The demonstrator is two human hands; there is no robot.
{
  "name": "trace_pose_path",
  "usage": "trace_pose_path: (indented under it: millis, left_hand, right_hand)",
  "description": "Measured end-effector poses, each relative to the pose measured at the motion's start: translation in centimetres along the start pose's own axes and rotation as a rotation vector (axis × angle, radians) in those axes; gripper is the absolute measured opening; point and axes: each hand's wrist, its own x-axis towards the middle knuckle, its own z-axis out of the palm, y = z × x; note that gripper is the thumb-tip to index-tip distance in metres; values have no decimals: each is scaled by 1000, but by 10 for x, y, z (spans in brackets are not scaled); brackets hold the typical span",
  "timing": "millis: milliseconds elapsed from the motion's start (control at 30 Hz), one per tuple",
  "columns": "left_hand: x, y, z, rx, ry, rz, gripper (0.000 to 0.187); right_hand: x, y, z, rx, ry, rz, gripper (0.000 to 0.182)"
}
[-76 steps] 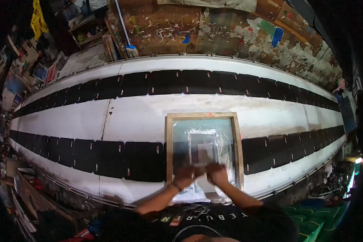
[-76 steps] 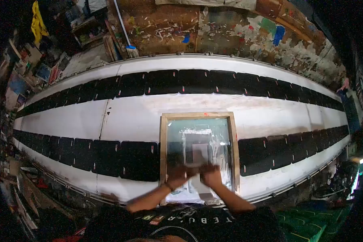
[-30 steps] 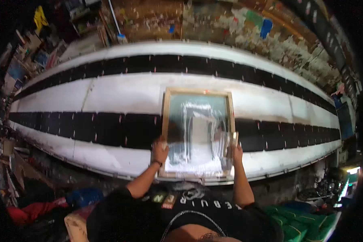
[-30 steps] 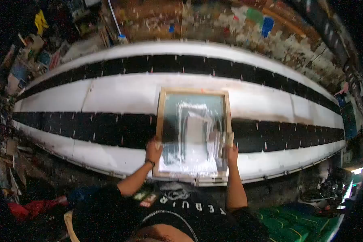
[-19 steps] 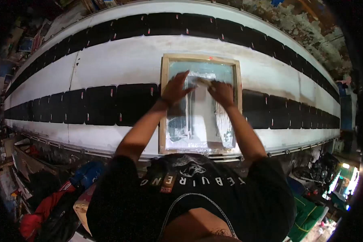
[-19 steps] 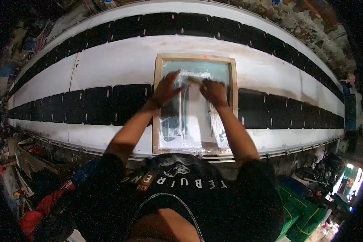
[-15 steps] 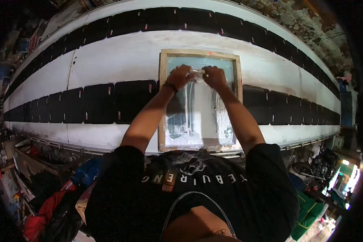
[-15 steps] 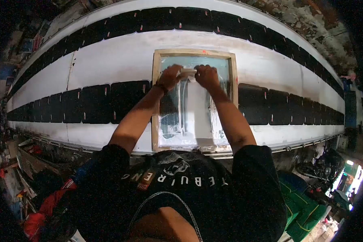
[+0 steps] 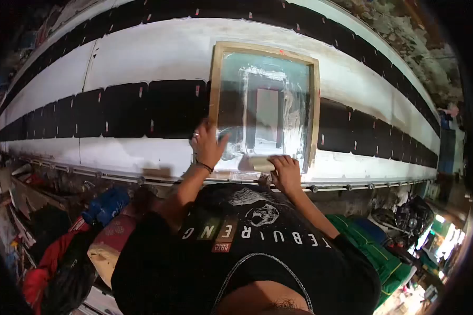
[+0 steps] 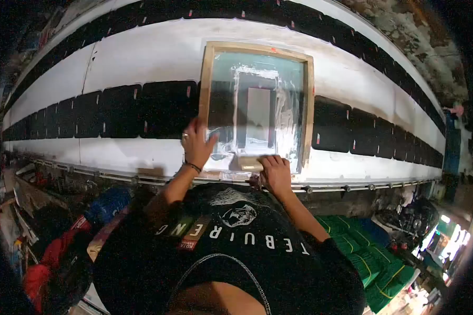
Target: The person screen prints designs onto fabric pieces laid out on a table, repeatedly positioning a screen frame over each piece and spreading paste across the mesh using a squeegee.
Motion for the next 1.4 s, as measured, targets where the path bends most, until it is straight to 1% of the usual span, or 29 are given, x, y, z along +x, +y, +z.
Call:
trace_pose_path:
  millis: [33, 67, 133, 167, 233, 267, 300, 333, 367, 433, 467, 533, 600, 633, 667, 700, 767, 833, 867, 900, 1000, 1067, 1100, 1167, 1267, 1300, 1333, 1367, 1400]
  left_hand:
    - [5, -11, 6, 1, 122, -108, 61]
    - [7, -22, 15, 1, 129, -113, 61]
    - [8, -42, 29, -208, 45, -71, 69]
    - [8, -44, 31, -209, 45, -66, 69]
    - [6, -40, 34, -428, 14, -137, 69]
    - [6, -26, 12, -501, -52, -197, 69]
    - [5, -24, 14, -500, -54, -185, 69]
    - [5, -25, 19, -457, -42, -188, 69]
    - [7, -27, 24, -412, -26, -189, 68]
    - [7, -25, 27, -404, 3, -169, 68]
    - [7, -25, 29, -407, 38, -157, 67]
    - [5, -24, 37, -418, 119, -140, 66]
    - [8, -17, 37, -473, 96, -164, 66]
    - [8, -12, 40, -533, 71, -197, 67]
    - [8, 4, 47, -532, 103, -223, 67]
    - [9, 23, 61, -535, 109, -229, 67]
    - [20, 75, 100, -571, 260, -68, 65]
    - [31, 119, 126, -622, 180, -111, 63]
    - [30, 144, 134, -563, 168, -131, 63]
    - [32, 159, 147, -577, 195, -64, 64]
    - [7, 181, 167, -519, 201, -106, 66]
    - [-13, 178, 164, -587, 135, -111, 67]
    - [-16, 175, 163, -580, 128, -122, 67]
    - [-24, 166, 159, -376, 96, -48, 66]
    - [-25, 167, 159, -263, 75, -93, 68]
    - [-19, 169, 157, -177, 67, -101, 69]
    - [-15, 174, 152, -116, 131, -68, 74]
    - [-12, 182, 148, -124, 98, -103, 74]
    - [1, 194, 137, -157, 131, -45, 76]
  right_hand:
    - [-14, -2, 4, -36, -42, 9, 49]
    - [-26, 7, 21, -49, -48, -20, 52]
    - [-4, 15, 28, -107, 1, -38, 52]
    - [16, 22, 27, -158, 48, -41, 51]
    - [84, 31, 13, -155, 206, -44, 50]
    - [119, 39, 9, -115, 243, 26, 49]
    - [152, 53, 16, -88, 433, -10, 44]
    - [181, 57, 11, -80, 494, 73, 31]
    - [198, 63, -2, -26, 372, 178, 26]
    - [199, 56, -25, -26, 271, 337, 22]
    - [186, 59, -34, -20, 282, 341, 22]
    - [138, 77, -45, 161, 283, 392, 35]
    - [95, 140, -18, 639, 444, 346, 41]
    - [73, 168, -2, 708, 586, 425, 47]
    - [52, 168, -22, 937, 567, 599, 37]
    - [46, 279, 44, 1034, 560, 641, 30]
    - [16, 299, -24, 1114, 417, 821, 26]
    - [8, 349, -43, 1066, 344, 728, 27]
    - [-3, 357, -57, 1012, 384, 666, 27]
    - [-11, 363, -68, 1098, 386, 785, 29]
    - [-39, 398, -56, 1102, 381, 865, 29]
    - [-74, 414, -27, 815, 377, 844, 28]
    - [-88, 389, -20, 1124, 537, 919, 29]
    - [-97, 363, -27, 1194, 591, 902, 31]
    - [-97, 368, -22, 1225, 549, 841, 31]
    - [-93, 363, -23, 1177, 558, 847, 33]
    - [-92, 363, -18, 1061, 590, 758, 36]
    - [-87, 365, -14, 944, 619, 669, 40]
    - [-73, 360, -16, 949, 601, 668, 40]
